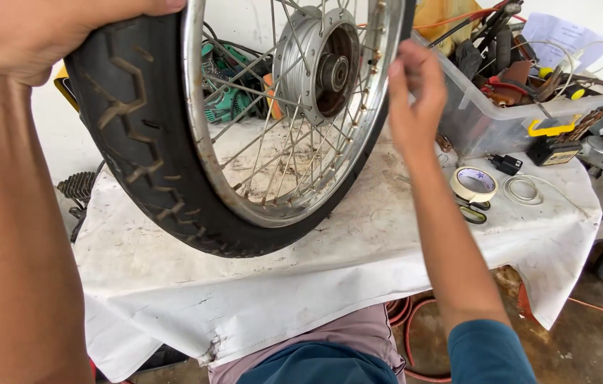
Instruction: The person applies masking tape around the rim of a motorcycle wheel, then uses an air hose to inflate the tire. They rotate the wheel to check the fit and continue inflating it before removing the tape.
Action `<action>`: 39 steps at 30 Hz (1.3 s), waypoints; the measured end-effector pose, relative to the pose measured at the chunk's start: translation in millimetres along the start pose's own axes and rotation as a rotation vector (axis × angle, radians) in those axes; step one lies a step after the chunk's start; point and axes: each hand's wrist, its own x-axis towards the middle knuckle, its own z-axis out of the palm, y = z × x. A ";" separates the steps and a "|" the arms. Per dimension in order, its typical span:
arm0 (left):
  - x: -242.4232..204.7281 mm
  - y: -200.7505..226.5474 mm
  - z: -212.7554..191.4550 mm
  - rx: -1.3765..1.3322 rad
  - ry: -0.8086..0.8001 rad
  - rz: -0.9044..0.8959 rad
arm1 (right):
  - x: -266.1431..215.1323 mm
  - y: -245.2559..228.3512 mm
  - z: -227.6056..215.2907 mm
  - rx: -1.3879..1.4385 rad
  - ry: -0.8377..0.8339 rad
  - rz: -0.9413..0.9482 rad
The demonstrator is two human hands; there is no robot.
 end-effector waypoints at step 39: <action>-61.2 -224.2 0.6 -0.457 0.550 0.240 | -56.5 118.4 -36.4 1.317 -0.072 0.889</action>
